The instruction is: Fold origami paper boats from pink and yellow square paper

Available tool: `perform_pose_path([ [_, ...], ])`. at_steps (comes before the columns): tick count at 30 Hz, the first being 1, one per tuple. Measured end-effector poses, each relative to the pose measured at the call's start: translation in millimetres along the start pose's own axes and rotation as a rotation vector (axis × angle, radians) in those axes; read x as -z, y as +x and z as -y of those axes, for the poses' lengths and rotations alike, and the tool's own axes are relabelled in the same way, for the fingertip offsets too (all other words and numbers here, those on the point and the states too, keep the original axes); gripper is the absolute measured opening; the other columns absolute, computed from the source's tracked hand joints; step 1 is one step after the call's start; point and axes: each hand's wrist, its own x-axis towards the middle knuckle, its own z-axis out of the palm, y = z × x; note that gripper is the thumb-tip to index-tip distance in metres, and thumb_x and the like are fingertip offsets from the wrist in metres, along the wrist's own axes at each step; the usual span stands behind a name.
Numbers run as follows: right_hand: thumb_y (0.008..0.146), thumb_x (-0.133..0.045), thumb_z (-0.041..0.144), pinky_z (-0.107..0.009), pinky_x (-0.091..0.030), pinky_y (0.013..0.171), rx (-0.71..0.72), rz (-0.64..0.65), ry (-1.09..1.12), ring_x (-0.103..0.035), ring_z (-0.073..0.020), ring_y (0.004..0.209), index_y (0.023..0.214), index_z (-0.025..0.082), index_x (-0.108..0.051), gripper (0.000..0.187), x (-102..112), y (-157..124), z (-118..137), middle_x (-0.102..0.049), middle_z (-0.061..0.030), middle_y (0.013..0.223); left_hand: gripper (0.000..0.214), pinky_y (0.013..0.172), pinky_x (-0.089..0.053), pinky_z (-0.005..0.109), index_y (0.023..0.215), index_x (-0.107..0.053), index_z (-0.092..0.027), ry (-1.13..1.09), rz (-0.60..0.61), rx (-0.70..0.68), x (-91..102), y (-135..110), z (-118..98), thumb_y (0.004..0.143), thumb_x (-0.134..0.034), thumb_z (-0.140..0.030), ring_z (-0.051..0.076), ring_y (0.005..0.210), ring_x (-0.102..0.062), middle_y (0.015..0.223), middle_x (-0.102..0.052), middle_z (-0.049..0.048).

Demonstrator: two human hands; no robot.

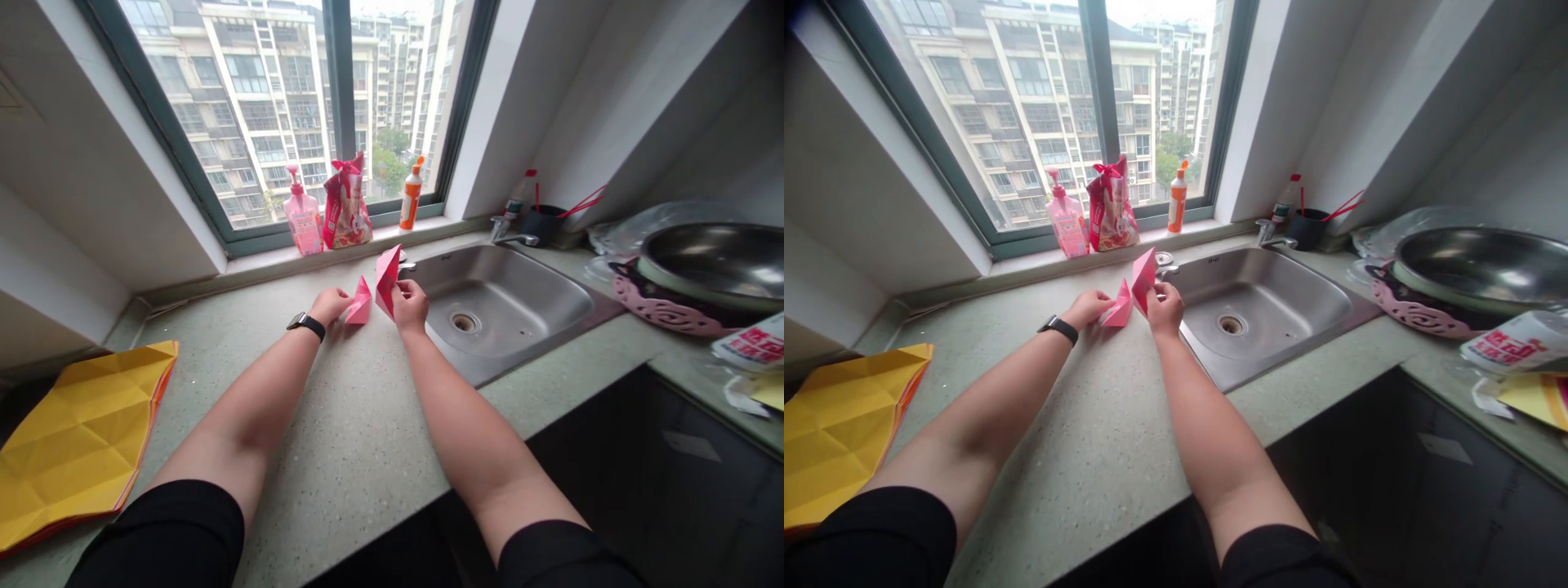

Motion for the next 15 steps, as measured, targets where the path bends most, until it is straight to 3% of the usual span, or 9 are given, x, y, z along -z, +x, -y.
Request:
perform_pose_path([
  [8,0.086,-0.069,0.055,-0.037,-0.054,0.074,-0.023,0.004,0.034,-0.067,-0.0243,0.076,0.087,0.024,-0.072,0.031,-6.9,-3.3,-1.9,-0.079,-0.0057,0.089,0.02,0.05,-0.033,0.026,0.074,-0.07,-0.019,-0.016,0.072,-0.058,2.1,9.1,-5.3,0.079,-0.085,-0.032,0.013,0.047,-0.048,0.051,-0.054,-0.0031],
  [12,0.087,-0.066,0.053,-0.038,-0.054,0.08,-0.026,0.004,0.07,-0.069,-0.0254,0.084,0.089,0.025,-0.07,0.029,-3.7,-8.9,5.0,-0.078,-0.005,0.088,0.025,0.05,-0.034,0.025,0.074,-0.065,-0.02,-0.062,0.063,-0.071,21.3,-12.8,8.7,0.079,-0.083,-0.037,0.012,0.049,-0.047,0.055,-0.052,-0.0037],
  [15,0.086,-0.066,0.055,-0.037,-0.054,0.078,-0.033,0.049,0.114,-0.068,-0.0242,0.081,0.088,0.025,-0.067,0.03,-3.5,-15.7,13.7,-0.075,-0.0032,0.085,0.025,0.049,-0.033,0.025,0.073,-0.063,-0.02,-0.074,0.047,-0.061,46.9,-45.9,33.4,0.08,-0.078,-0.039,0.012,0.049,-0.045,0.055,-0.05,-0.0037],
])
